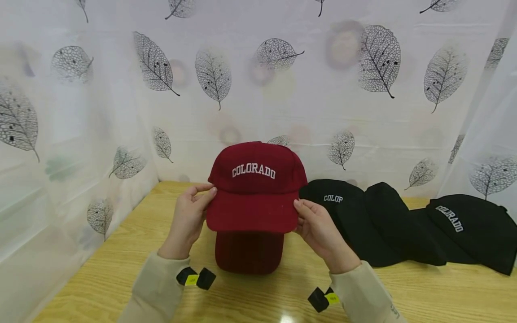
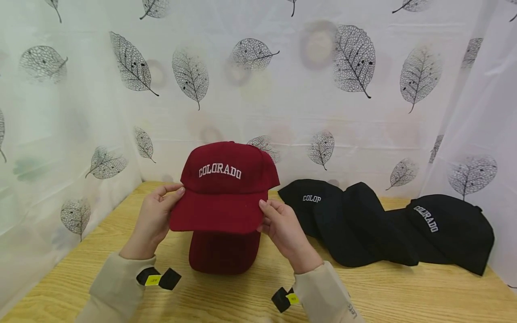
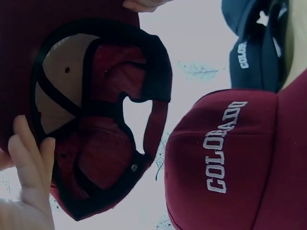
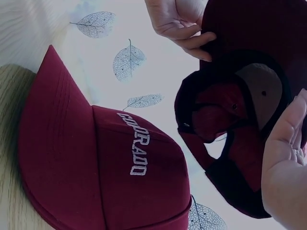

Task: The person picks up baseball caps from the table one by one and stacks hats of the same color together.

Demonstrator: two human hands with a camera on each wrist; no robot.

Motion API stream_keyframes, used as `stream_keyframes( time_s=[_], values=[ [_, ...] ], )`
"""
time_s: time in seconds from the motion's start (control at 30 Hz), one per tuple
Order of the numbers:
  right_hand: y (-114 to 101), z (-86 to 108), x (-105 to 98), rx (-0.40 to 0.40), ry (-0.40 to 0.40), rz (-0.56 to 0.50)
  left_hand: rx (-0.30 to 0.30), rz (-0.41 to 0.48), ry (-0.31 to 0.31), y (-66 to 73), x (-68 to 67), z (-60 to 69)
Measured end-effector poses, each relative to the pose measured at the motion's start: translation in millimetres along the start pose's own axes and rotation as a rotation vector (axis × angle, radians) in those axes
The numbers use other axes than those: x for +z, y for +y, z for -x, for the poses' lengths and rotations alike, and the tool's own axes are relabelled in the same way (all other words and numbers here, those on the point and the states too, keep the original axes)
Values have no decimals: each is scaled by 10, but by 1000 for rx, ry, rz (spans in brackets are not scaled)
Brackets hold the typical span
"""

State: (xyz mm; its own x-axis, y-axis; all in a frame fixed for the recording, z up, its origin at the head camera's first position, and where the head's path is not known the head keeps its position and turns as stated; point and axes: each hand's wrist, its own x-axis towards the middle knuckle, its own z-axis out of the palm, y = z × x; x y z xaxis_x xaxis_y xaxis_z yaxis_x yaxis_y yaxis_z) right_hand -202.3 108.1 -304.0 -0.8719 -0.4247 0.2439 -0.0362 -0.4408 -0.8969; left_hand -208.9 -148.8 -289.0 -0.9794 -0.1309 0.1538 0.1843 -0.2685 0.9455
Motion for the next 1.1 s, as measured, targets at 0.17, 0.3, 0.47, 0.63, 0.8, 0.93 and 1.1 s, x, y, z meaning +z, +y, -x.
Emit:
stream_keyframes(
  time_s=[0.17,0.3,0.47,0.63,0.8,0.93,1.1],
  values=[
    [-5,-7,-8,31,18,31,10,-4,18,-9,8,3],
    [-3,-15,-17,43,5,48,6,-12,32,-10,10,10],
    [14,-25,-27,60,14,71,-7,-50,69,-14,6,10],
    [50,-43,-50,106,65,97,0,-99,89,-34,-5,-2],
    [87,-58,-83,153,110,116,-8,-145,73,-63,-27,-34],
    [133,-80,-112,177,140,135,-26,-246,48,-99,-65,-77],
    [208,-113,-147,218,169,215,-66,-361,-2,-175,-139,-148]
  ],
)
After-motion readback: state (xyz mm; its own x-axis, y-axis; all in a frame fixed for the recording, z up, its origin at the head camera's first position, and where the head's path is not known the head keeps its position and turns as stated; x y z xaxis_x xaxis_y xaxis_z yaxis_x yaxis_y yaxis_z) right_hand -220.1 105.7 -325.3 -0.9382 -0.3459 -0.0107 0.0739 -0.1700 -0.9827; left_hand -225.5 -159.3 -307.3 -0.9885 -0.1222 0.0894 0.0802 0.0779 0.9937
